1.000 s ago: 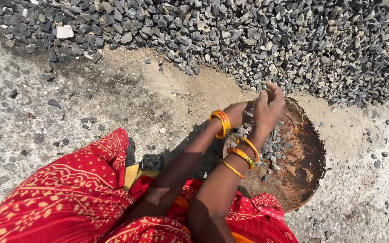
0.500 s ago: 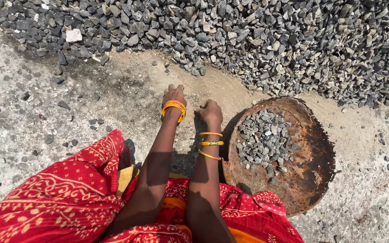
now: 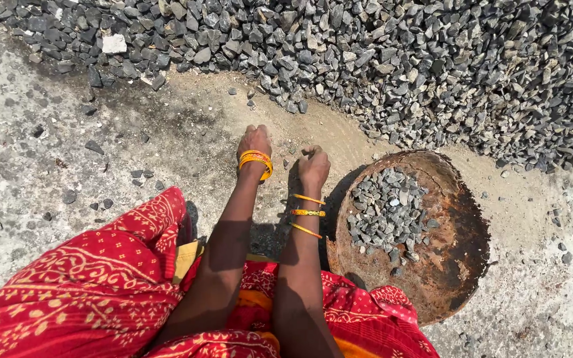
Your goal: The recorder is picking up gravel stones from a pile on the ground and putting them into a shallow metal bowl.
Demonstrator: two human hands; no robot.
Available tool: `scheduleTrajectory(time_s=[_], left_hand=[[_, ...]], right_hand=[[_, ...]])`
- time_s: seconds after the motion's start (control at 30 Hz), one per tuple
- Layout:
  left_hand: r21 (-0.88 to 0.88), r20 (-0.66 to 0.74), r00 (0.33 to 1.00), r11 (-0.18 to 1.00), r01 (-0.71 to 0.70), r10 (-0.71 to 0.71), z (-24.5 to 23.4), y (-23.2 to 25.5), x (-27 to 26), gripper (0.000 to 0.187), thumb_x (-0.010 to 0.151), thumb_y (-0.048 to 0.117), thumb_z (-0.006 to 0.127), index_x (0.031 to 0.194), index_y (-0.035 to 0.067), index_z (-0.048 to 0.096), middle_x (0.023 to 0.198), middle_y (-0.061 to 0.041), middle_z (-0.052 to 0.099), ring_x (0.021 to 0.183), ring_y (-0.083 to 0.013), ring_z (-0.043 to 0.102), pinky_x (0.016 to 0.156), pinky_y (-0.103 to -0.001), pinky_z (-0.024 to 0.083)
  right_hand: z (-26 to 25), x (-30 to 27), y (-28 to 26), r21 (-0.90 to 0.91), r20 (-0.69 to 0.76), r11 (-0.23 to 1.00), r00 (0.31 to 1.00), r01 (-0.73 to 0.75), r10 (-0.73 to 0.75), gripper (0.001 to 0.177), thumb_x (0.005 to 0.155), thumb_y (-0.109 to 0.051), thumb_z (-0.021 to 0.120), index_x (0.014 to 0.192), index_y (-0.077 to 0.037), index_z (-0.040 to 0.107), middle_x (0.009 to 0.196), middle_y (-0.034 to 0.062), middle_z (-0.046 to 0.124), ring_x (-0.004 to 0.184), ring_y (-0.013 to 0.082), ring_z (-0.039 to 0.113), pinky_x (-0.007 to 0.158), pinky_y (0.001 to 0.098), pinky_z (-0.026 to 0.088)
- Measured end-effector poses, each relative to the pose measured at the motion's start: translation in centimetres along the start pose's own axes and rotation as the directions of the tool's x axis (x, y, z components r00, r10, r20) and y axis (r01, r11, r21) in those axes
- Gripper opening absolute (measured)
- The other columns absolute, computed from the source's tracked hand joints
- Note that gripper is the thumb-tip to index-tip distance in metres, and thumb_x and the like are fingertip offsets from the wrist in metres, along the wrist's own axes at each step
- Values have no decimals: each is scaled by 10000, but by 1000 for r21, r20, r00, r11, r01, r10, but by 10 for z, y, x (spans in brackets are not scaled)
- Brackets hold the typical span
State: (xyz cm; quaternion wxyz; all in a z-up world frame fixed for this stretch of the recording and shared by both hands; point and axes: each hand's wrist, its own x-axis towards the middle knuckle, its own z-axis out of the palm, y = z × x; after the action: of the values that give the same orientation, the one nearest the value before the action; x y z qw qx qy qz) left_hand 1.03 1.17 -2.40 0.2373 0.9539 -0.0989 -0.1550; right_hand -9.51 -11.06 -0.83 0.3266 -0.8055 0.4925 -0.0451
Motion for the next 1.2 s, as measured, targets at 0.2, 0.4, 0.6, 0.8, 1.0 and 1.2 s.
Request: scheduleTrajectory(time_s=[0.2,0.4,0.6,0.8,1.0,1.2], left_hand=[[-204,119,985,974,-98,125,46,2,7,209,867,196,704,996,31,713,1116,-237,654,1060,-421,650,897,-503,536],[-242,203,979,968,66,-16,62,5,19,225,907,224,683,999,27,738,1095,-247,702,1035,-420,661,896,-500,550],[-593,399,912,732,334,-93,80,-17,27,242,856,82,558,1027,21,717,1012,-167,777,827,-250,778,662,-363,640],[-541,460,883,761,359,-90,63,-7,20,260,906,52,517,998,4,755,930,-159,787,747,-215,755,619,-354,602],[-704,478,872,546,454,-108,76,-10,17,183,933,150,624,979,25,750,953,-113,768,731,-200,675,587,-355,584],[-632,333,938,714,300,-99,122,-17,27,165,949,164,643,1012,30,713,1019,-160,775,862,-213,741,722,-356,599]], right_hand=[[39,8,22,-20,54,968,967,252,-250,342,770,-10,653,1093,-52,760,922,169,770,860,302,748,799,406,579],[33,-1,0,91,179,983,968,159,-174,207,925,-195,767,1026,-14,768,885,170,768,783,240,742,755,365,570],[35,6,25,577,452,773,891,-265,-33,386,833,163,532,1156,3,672,803,65,662,573,171,611,473,309,505],[33,4,27,697,484,620,874,-360,-37,370,834,191,482,1113,51,681,819,85,691,621,168,690,555,278,595],[66,16,54,680,372,669,927,-301,38,201,875,166,592,1033,93,693,839,121,725,661,179,703,603,284,620],[33,-4,28,770,457,479,888,-421,45,328,853,217,450,1108,111,627,962,196,728,747,242,742,684,333,648]])
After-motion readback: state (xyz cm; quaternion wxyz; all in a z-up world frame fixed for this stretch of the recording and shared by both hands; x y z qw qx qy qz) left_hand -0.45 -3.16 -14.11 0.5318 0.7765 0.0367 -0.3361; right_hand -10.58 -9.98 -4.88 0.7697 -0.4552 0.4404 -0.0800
